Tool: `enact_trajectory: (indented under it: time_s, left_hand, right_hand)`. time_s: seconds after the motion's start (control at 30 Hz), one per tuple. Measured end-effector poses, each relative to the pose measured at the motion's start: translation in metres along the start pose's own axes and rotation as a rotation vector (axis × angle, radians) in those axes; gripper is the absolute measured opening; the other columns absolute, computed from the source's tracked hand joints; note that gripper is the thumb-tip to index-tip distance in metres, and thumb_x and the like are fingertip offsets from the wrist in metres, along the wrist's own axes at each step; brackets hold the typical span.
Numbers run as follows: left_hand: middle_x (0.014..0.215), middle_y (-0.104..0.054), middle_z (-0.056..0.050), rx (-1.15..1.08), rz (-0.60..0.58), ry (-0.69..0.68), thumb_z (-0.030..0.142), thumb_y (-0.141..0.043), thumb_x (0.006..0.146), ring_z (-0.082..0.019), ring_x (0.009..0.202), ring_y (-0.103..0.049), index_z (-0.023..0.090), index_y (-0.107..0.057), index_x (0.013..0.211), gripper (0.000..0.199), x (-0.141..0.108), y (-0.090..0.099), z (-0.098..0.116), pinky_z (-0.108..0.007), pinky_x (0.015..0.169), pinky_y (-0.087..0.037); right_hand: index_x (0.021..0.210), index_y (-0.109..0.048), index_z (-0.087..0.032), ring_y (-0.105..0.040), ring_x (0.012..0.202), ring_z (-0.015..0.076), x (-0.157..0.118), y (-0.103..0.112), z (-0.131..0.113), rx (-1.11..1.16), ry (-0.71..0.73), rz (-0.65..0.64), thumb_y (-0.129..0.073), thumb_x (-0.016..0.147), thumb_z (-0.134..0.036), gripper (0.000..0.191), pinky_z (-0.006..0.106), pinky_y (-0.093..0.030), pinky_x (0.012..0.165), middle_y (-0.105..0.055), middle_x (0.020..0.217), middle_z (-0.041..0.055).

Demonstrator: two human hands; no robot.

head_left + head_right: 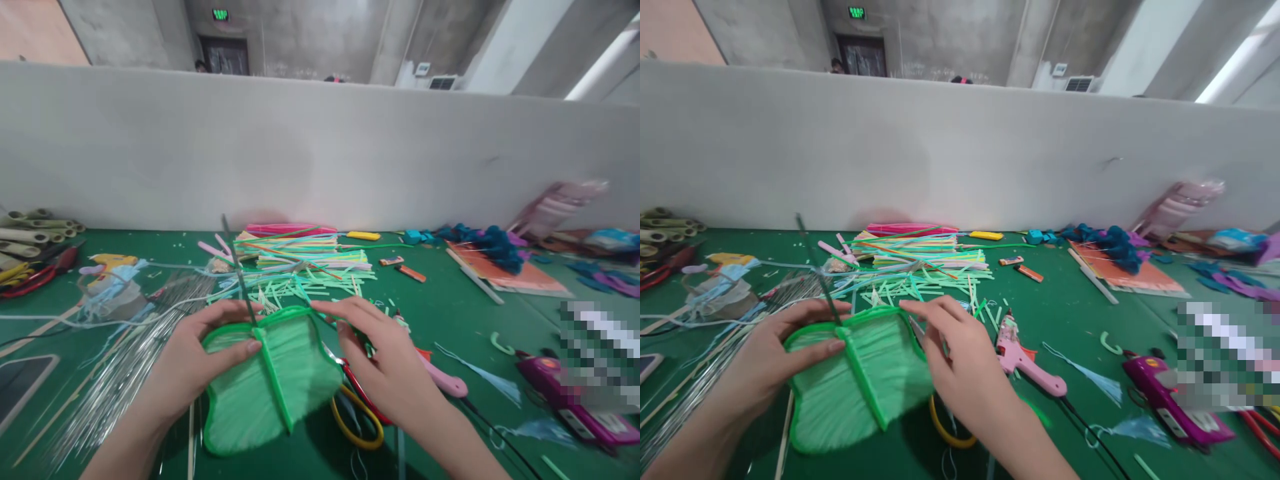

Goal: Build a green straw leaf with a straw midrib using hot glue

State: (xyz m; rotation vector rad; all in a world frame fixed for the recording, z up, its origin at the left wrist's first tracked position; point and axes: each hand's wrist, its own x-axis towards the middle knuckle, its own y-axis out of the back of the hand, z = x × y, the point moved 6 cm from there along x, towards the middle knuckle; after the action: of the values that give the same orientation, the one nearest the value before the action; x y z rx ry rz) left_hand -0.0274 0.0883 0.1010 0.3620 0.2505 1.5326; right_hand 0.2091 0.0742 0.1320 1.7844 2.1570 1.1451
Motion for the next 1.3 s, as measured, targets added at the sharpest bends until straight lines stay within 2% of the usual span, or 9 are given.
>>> enact_trajectory:
  time_s: [0.13, 0.23, 0.37, 0.47, 0.57, 0.73, 0.97, 1.13, 1.3]
  left_hand:
    - [0.099, -0.077, -0.002, 0.05, 0.134, -0.112, 0.045, -0.082, 0.066, -0.025, 0.096, -0.071, 0.028, -0.075, 0.093, 0.033, -0.006, 0.011, 0.019, -0.035, 0.092, -0.056]
    - [0.096, -0.078, -0.002, 0.08, 0.154, -0.15, 0.045, -0.08, 0.068, -0.025, 0.094, -0.072, 0.027, -0.076, 0.092, 0.031, -0.008, 0.009, 0.025, -0.034, 0.088, -0.059]
    - [0.101, -0.079, -0.003, 0.117, 0.083, -0.182, 0.042, -0.083, 0.066, -0.026, 0.096, -0.073, 0.027, -0.078, 0.095, 0.034, -0.005, 0.001, 0.024, -0.032, 0.086, -0.059]
    - [0.091, -0.08, -0.001, 0.066, 0.102, -0.186, 0.037, -0.083, 0.066, -0.023, 0.085, -0.074, 0.028, -0.08, 0.087, 0.023, -0.005, 0.0, 0.021, -0.029, 0.078, -0.06]
    - [0.079, -0.079, 0.001, 0.015, 0.124, -0.211, 0.031, -0.083, 0.065, -0.019, 0.071, -0.073, 0.03, -0.08, 0.078, 0.013, -0.007, 0.001, 0.022, -0.024, 0.068, -0.059]
    - [0.071, -0.077, 0.001, -0.021, 0.152, -0.186, 0.031, -0.084, 0.061, -0.018, 0.065, -0.071, 0.028, -0.08, 0.074, 0.013, -0.006, 0.004, 0.018, -0.021, 0.06, -0.057]
    - [0.082, -0.078, -0.002, -0.046, 0.219, -0.065, 0.038, -0.085, 0.06, -0.022, 0.076, -0.071, 0.024, -0.079, 0.078, 0.024, -0.011, 0.003, 0.015, -0.029, 0.074, -0.057]
    - [0.084, -0.078, -0.001, -0.019, 0.19, -0.104, 0.044, -0.086, 0.059, -0.024, 0.084, -0.071, 0.029, -0.079, 0.086, 0.032, -0.013, 0.003, 0.025, -0.032, 0.081, -0.058]
    - [0.084, -0.078, 0.001, 0.073, 0.154, -0.208, 0.04, -0.083, 0.065, -0.022, 0.081, -0.071, 0.03, -0.079, 0.082, 0.02, -0.016, 0.001, 0.039, -0.031, 0.08, -0.058]
  right_hand:
    - [0.108, -0.07, -0.031, -0.054, 0.069, 0.0113, 0.001, 0.013, -0.007, 0.07, -0.025, 0.134, -0.055, 0.095, -0.021, 0.023, 0.022, -0.041, 0.054, -0.061, 0.089, -0.0002]
    - [0.098, -0.074, -0.032, -0.053, 0.066, 0.0099, 0.002, 0.015, -0.01, 0.12, -0.031, 0.177, -0.064, 0.092, -0.028, 0.013, 0.021, -0.041, 0.053, -0.06, 0.082, -0.0021]
    - [0.093, -0.076, -0.033, -0.052, 0.062, 0.0088, 0.003, 0.014, -0.014, 0.151, -0.013, 0.184, -0.067, 0.089, -0.026, 0.012, 0.021, -0.041, 0.053, -0.059, 0.078, -0.0033]
    - [0.091, -0.074, -0.031, -0.054, 0.066, 0.0093, 0.002, 0.015, -0.016, 0.132, -0.004, 0.182, -0.065, 0.09, -0.027, 0.01, 0.021, -0.041, 0.053, -0.06, 0.082, -0.0026]
    - [0.089, -0.071, -0.028, -0.059, 0.075, 0.0103, 0.0, 0.018, -0.021, 0.144, 0.039, 0.175, -0.064, 0.091, -0.025, 0.008, 0.022, -0.046, 0.062, -0.063, 0.085, -0.0026]
    - [0.086, -0.068, -0.025, -0.06, 0.078, 0.0101, -0.003, 0.024, -0.032, 0.165, 0.096, 0.196, -0.063, 0.091, -0.021, 0.008, 0.021, -0.047, 0.066, -0.064, 0.083, -0.003]
    - [0.084, -0.067, -0.022, -0.059, 0.076, 0.0102, 0.0, 0.016, -0.033, 0.111, 0.11, 0.166, -0.062, 0.09, -0.017, 0.008, 0.023, -0.046, 0.068, -0.063, 0.083, -0.002]
    - [0.082, -0.064, -0.021, -0.056, 0.073, 0.0105, 0.005, 0.016, -0.033, 0.107, 0.106, 0.103, -0.06, 0.09, -0.017, 0.01, 0.024, -0.044, 0.065, -0.061, 0.082, -0.0017]
    - [0.082, -0.065, -0.022, -0.057, 0.074, 0.012, 0.014, 0.016, -0.036, 0.099, 0.092, -0.019, -0.06, 0.091, -0.019, 0.01, 0.024, -0.045, 0.064, -0.063, 0.083, -0.0008]
